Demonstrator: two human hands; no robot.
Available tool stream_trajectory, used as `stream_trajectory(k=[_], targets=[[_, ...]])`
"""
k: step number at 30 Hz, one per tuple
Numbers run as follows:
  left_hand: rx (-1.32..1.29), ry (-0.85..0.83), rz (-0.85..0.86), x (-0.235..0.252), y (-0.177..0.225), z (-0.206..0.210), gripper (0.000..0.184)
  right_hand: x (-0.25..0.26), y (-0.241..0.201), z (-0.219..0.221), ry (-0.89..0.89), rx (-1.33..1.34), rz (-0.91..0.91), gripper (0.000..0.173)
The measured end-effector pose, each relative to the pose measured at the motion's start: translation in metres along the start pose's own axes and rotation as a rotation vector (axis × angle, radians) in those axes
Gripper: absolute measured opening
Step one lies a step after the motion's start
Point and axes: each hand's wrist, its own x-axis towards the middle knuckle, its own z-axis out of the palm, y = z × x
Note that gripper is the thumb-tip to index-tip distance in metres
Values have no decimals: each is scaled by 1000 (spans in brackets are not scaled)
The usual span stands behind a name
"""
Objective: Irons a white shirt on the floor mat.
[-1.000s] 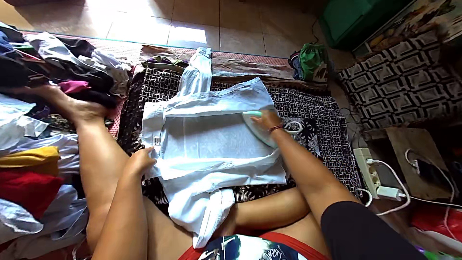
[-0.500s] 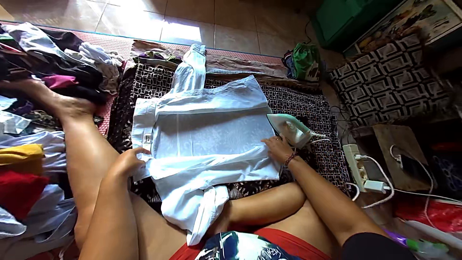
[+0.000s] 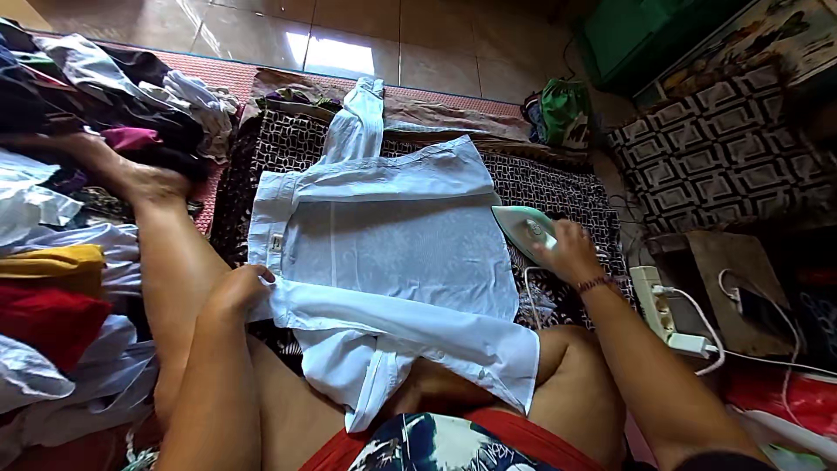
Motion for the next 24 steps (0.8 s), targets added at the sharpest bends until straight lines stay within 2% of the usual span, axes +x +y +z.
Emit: stream_trajectory(k=[2,4,6,9,12,15,16,18,20,24], targets=[[15,-30,46,21,-21,7,22,42,9,1,36,-24,146,67],[-10,-40,62,25,-28,7,22,73,16,6,-83,-48,203,65],[-41,-31,73,22,-27,6,20,93,25,11,-177,-28,193,63],[-62,-21,90,23,-28,3,19,95,13,8,-174,47,129,52],[-79,-3,71,16,-28,-3,18,68,-42,-1,-159,95,-51,36],[-76,5,67,15,-30,-4,19,45,-109,19,-302,112,-268,32],[-74,2,61,14,-28,-5,19,42,-136,30,-377,78,-325,37],[-64,-6,42,14,-26,-4,20,38,-193,61,-531,-35,-427,58],[-62,0,40,14,-27,-2,20,30,-246,98,-609,-105,-539,70],[-37,-6,30,19,-30,2,19,2,-319,135,-637,-99,-702,72]])
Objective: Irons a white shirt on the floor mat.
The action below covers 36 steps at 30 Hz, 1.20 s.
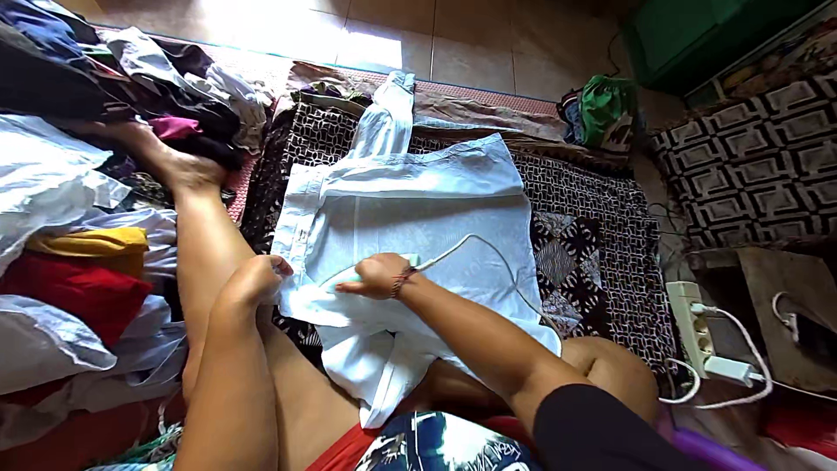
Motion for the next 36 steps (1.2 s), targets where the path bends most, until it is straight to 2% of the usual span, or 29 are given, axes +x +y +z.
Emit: stream_trajectory(k=[2,5,9,12,15,18,21,23,25,27,31,34,36], targets=[[33,-5,-1,6,-2,2,19,2,-8,5,-29,-3,-23,71],[51,-7,2,11,-3,4,19,-27,10,10,-76,-11,36,73],[41,-14,-32,3,6,-1,17,-93,75,19,-106,-40,170,74],[3,30,-110,-42,53,-21,11,-146,140,25,-80,-70,272,73],[-11,65,-122,-64,70,-31,9,-187,196,26,-37,-64,349,69],[-47,68,-117,-72,73,-34,9,-201,218,25,-6,-68,349,67],[-59,59,-65,-43,44,-21,9,-189,201,22,-21,-49,384,62],[-18,21,0,-4,9,-3,12,-171,174,22,-18,-48,381,62],[6,13,32,8,-1,3,12,-145,143,21,-21,-54,345,64],[19,9,51,9,-2,4,13,-114,106,19,-30,-41,271,66],[56,-2,18,7,4,4,17,-62,33,24,7,17,175,57],[40,5,-75,-29,43,-10,20,-62,27,25,52,66,231,55],[36,-2,-86,-39,50,-16,21,-80,48,18,94,142,335,56]])
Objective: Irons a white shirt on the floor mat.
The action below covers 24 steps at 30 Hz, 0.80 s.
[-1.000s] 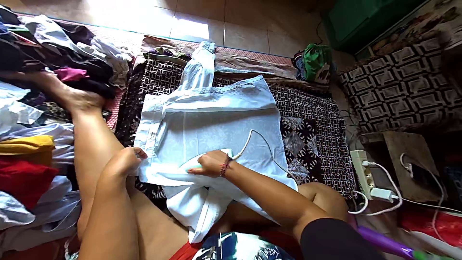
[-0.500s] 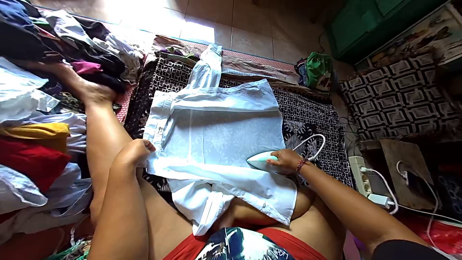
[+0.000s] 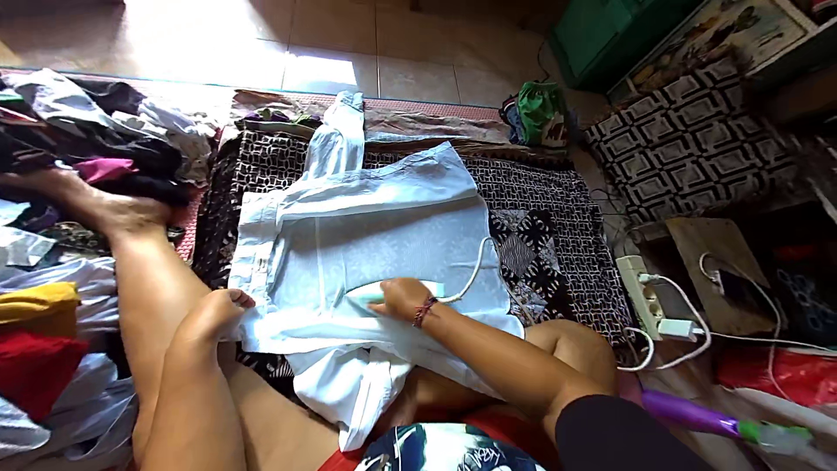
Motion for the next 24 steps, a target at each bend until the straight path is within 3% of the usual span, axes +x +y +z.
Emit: stream_trajectory(k=[7,9,13,16,18,20,24], targets=[[-25,-2,7,10,-8,1,20,-28,190,-49,408,222,493,60],[-34,10,-7,5,-3,-3,19,-31,224,-60,467,283,567,61],[-54,16,-7,-3,3,-8,19,-27,221,-61,313,287,386,58],[-44,11,-17,-7,8,-7,19,-25,165,-35,100,115,193,54],[-34,-8,-20,-8,10,-9,22,-27,129,-31,56,10,229,56],[-36,3,-4,-4,5,-8,22,-23,134,-42,160,66,312,57],[-46,-2,-17,-2,-1,-6,21,2,204,-80,518,296,527,57]])
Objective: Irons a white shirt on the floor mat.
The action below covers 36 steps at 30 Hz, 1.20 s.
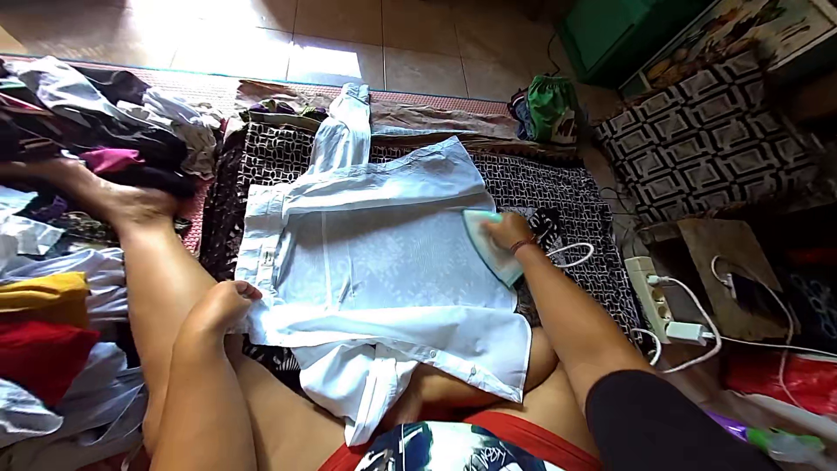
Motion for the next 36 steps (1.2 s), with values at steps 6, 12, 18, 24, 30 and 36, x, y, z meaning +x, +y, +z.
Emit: stream_trajectory(k=[6,12,18,24,30,36], targets=[[-117,89,24,-17,6,-9,25,29,-2,-3,-127,-15,-131,55],[-154,50,139,49,-46,17,42,-70,-124,73,-576,-472,-731,49],[-280,91,242,38,-50,9,51,-148,-219,137,-619,-538,-1067,48],[-227,97,228,40,-50,11,51,-153,-249,156,-583,-493,-997,47],[-246,67,228,43,-48,17,51,-157,-256,156,-569,-488,-974,46],[-431,100,346,65,-51,38,49,-153,-270,158,-571,-510,-895,51]])
